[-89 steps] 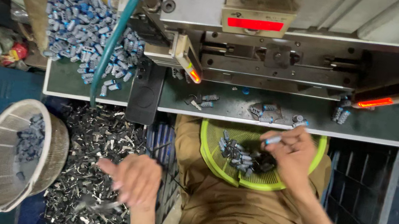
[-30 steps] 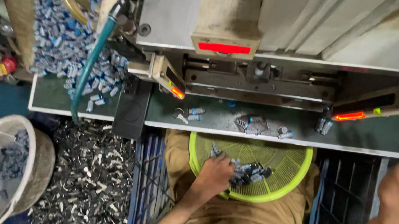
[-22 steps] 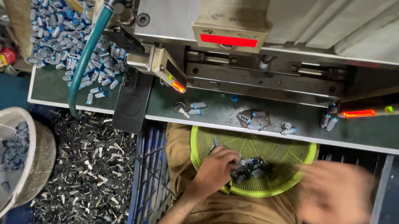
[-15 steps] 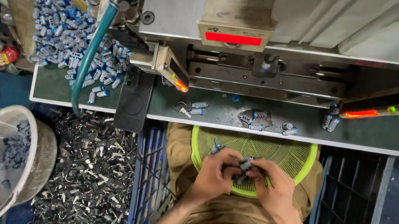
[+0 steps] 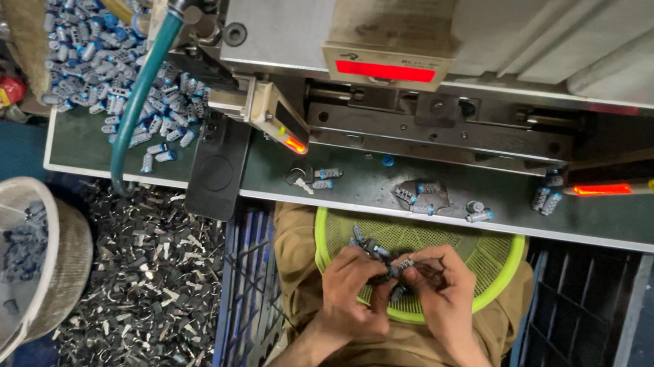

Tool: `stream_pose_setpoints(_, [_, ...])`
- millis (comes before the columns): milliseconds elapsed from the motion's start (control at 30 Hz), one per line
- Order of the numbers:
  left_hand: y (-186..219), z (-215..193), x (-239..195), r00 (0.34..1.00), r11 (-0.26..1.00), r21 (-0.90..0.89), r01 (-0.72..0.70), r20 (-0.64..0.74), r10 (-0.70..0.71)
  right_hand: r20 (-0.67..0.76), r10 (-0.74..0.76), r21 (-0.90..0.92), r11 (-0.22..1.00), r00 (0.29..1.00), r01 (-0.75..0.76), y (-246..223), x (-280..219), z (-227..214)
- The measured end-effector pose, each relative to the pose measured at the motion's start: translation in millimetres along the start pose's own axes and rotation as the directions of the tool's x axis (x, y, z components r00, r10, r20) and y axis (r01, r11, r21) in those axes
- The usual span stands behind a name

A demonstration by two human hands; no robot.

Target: The person sits on the floor and repeatedly picks small blue and silver components from a green basket on their lap, placing them into a machine hopper. The person handles the components one at a time and continues this process throughout the clip.

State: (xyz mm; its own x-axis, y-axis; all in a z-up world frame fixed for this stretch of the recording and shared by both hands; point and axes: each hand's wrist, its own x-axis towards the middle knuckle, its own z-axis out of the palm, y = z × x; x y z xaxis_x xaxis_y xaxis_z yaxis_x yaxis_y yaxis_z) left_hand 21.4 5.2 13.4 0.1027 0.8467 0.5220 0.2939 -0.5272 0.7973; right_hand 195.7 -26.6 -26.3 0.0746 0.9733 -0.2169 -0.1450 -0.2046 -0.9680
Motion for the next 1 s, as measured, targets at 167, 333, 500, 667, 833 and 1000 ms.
stream_pose_setpoints(167, [-0.1,-11.8,4.2,0.967,0.95,0.211,-0.23,0.16,0.198,0.14,0.078,0.099,0.991,0.987,-0.092,13.4,18.0,-9.4])
stream_pose_setpoints(333, [17.8,-27.6,9.9,0.974,0.966,0.155,-0.206,0.128,0.188,-0.066,-0.166,0.333,0.926,0.984,0.179,-11.6,32.5,-12.9])
stream_pose_setpoints(500, [24.8,-25.5,17.1,0.995,0.989,0.107,0.097,0.025,-0.1,-0.052,-0.371,0.062,0.925,0.927,0.374,-103.8,60.5,5.2])
stream_pose_setpoints(667, [10.6,-16.5,-4.1,0.642,0.53,-0.375,0.761,0.313,-0.7,0.092,-0.696,-0.469,0.601,0.712,0.648,-157.5,124.2,24.7])
stream_pose_setpoints(833, [-12.8,-14.9,-21.8,0.801,0.522,-0.63,0.575,0.304,-0.516,0.289,-0.63,-0.642,0.431,0.721,0.634,-168.6,158.3,23.5])
stream_pose_setpoints(1000, [-13.2,-19.8,-26.3,0.804,0.558,-0.583,0.59,0.358,-0.475,0.425,-0.686,-0.805,0.012,0.591,0.593,-210.3,113.0,23.3])
